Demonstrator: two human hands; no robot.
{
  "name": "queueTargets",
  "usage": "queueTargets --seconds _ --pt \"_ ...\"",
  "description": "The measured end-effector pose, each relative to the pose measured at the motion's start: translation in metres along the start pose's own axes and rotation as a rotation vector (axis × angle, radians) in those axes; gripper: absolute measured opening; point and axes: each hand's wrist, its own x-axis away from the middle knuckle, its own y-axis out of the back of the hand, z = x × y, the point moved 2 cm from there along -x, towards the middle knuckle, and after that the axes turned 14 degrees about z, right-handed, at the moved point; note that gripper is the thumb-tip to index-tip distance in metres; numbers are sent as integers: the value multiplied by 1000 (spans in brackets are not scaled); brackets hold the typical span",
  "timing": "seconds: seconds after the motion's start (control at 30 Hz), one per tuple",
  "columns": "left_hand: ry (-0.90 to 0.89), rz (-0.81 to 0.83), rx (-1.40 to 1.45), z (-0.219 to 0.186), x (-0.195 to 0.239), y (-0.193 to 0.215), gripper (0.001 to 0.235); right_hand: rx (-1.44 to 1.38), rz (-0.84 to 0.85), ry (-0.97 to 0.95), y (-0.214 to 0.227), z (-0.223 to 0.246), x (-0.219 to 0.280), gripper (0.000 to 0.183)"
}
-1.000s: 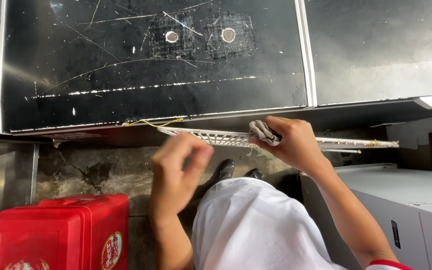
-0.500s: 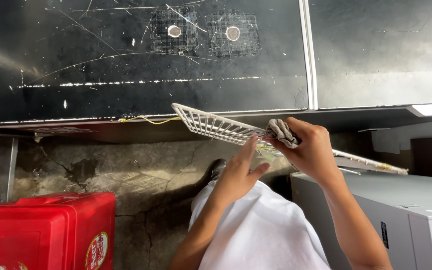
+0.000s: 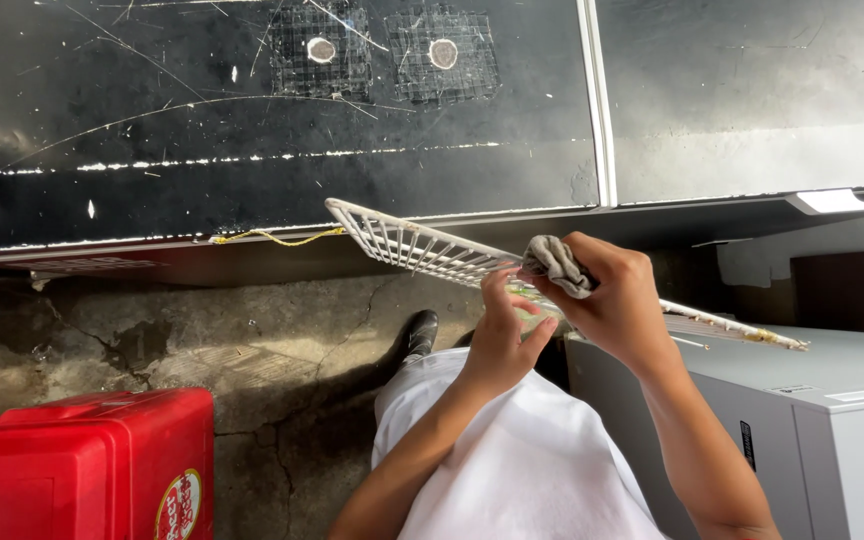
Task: The person is cleaning a wire rack from a refrigerator and then wiping down the top surface of the appliance.
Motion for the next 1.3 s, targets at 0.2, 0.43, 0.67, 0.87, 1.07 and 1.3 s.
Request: queueTargets --seconds 0.2,0.43,0.67,0.87,1.07,1.3 --pt "85 -29 -234 -11 0 13 52 -75 -45 29 5 5 -1 27" --pt "-96 -234 -406 -43 -3 31 31 -174 -93 -1 25 17 10 28" --pt "-114 -359 -535 -95 6 18 22 -381 -197 -8 40 -4 45 36" --pt "-124 -410 -634 -123 23 7 15 -435 -209 130 41 -15 68 35" --pt "-74 -455 -643 -129 34 -2 10 -462 -158 188 39 -15 74 28" --pt "-18 -563 -468 -98 40 -13 10 -416 -96 85 36 0 78 28"
